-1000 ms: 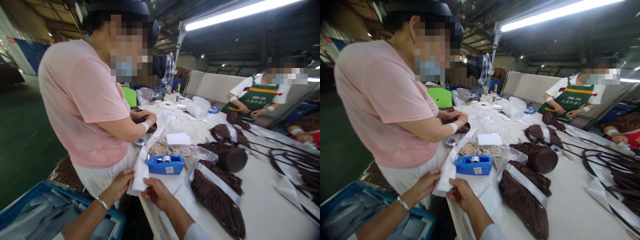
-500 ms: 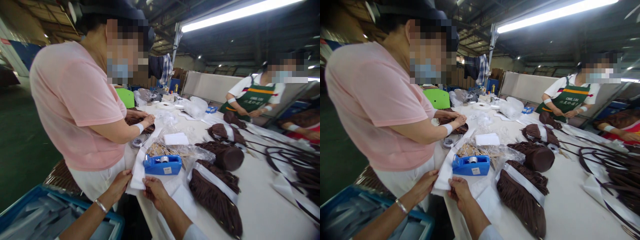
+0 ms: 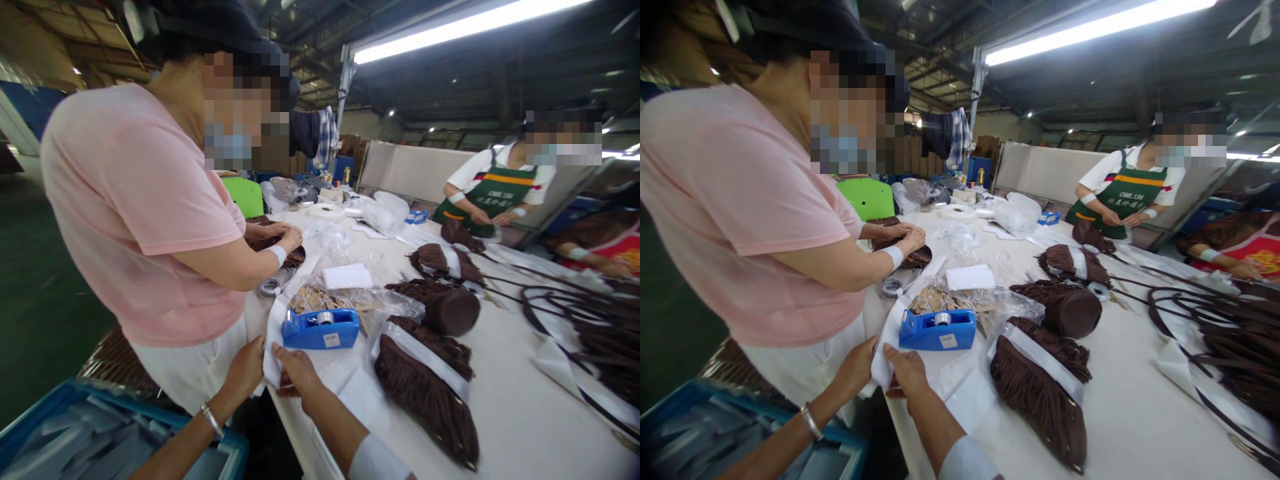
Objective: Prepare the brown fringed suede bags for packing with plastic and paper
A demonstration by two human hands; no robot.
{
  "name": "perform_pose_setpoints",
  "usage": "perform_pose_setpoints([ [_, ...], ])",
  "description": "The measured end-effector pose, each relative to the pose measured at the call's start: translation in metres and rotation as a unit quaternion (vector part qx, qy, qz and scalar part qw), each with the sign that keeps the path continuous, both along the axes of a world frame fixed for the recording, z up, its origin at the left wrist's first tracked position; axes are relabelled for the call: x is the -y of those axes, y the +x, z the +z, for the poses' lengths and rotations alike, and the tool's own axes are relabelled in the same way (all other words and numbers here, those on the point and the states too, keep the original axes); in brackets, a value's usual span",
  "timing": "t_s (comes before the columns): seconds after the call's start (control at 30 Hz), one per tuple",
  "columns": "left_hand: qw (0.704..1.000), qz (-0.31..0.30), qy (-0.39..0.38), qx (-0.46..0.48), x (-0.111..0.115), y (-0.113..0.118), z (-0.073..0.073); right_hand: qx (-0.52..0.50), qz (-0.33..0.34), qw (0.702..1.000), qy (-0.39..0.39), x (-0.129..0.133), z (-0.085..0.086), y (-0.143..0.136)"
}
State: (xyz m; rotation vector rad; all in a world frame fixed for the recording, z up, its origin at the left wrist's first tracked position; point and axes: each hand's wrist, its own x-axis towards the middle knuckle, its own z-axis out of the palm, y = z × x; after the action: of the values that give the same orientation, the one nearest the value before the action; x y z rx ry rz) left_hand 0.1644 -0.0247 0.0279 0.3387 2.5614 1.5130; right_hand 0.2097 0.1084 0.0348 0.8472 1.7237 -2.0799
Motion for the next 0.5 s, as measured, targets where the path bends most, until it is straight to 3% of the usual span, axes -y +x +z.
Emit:
perform_pose_setpoints([
  [0.27,0.99,-0.03,-0.125,-0.062,-0.001,0.002,0.001,-0.002,0.056,0.996,-0.069,-0.003,0.001,-0.005],
  [0.5,0.978,-0.064,-0.185,-0.067,0.01,-0.005,-0.004,0.02,0.015,0.996,-0.091,-0.007,-0.012,-0.009],
])
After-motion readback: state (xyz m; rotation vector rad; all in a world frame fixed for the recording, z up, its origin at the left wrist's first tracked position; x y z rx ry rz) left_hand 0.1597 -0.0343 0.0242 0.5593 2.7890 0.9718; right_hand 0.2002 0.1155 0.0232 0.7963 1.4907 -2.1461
